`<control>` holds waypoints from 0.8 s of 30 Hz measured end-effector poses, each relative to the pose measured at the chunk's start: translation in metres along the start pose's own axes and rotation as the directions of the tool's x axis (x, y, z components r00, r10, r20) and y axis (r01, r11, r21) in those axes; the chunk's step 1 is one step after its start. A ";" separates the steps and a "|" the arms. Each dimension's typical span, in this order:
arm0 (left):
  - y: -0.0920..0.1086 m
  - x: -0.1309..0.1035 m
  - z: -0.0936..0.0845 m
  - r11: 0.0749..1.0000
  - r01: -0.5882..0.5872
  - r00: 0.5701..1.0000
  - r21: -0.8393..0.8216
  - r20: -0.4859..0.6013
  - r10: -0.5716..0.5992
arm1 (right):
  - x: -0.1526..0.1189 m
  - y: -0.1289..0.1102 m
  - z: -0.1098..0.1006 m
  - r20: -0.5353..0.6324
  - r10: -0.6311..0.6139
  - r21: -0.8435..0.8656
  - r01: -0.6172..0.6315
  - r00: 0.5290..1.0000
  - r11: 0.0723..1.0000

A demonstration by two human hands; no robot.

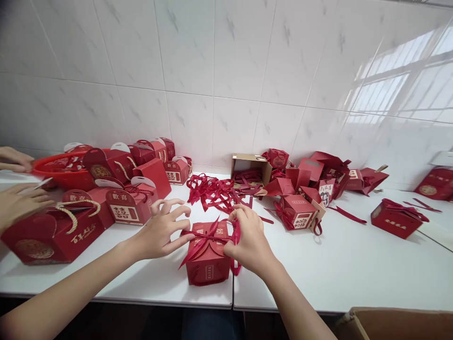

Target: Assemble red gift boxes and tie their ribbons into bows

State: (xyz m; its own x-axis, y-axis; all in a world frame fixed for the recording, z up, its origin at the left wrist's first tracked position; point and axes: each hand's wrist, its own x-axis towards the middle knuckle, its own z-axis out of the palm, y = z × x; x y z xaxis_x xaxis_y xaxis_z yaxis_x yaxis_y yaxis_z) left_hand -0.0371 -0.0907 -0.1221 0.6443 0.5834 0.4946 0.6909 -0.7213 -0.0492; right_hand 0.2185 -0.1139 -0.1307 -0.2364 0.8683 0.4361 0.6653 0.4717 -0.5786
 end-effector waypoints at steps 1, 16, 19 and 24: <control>0.001 -0.001 0.000 1.000 0.012 1.000 0.003 0.006 -0.012 | -0.001 -0.001 0.000 0.009 0.007 -0.008 -0.007 1.000 1.000; 0.005 -0.001 0.028 0.637 0.226 0.970 -0.737 0.113 -0.214 | -0.016 0.039 0.013 0.482 0.010 0.573 -0.323 0.876 0.753; 0.001 -0.006 0.042 0.568 0.198 0.963 -0.799 0.049 -0.267 | -0.012 0.040 -0.001 0.360 0.144 0.613 -0.350 0.922 0.708; -0.010 -0.016 0.073 0.576 0.302 0.945 -0.760 0.156 -0.289 | 0.036 0.052 -0.079 -0.402 0.451 0.401 -0.289 0.797 0.869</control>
State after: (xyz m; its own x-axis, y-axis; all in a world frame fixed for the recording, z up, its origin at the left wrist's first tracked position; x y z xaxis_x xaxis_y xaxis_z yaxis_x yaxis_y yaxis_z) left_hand -0.0304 -0.0660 -0.1927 0.4600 0.8177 0.3460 0.3429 -0.5230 0.7803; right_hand 0.3007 -0.0703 -0.0906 0.3961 0.8430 0.3639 0.3625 0.2205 -0.9055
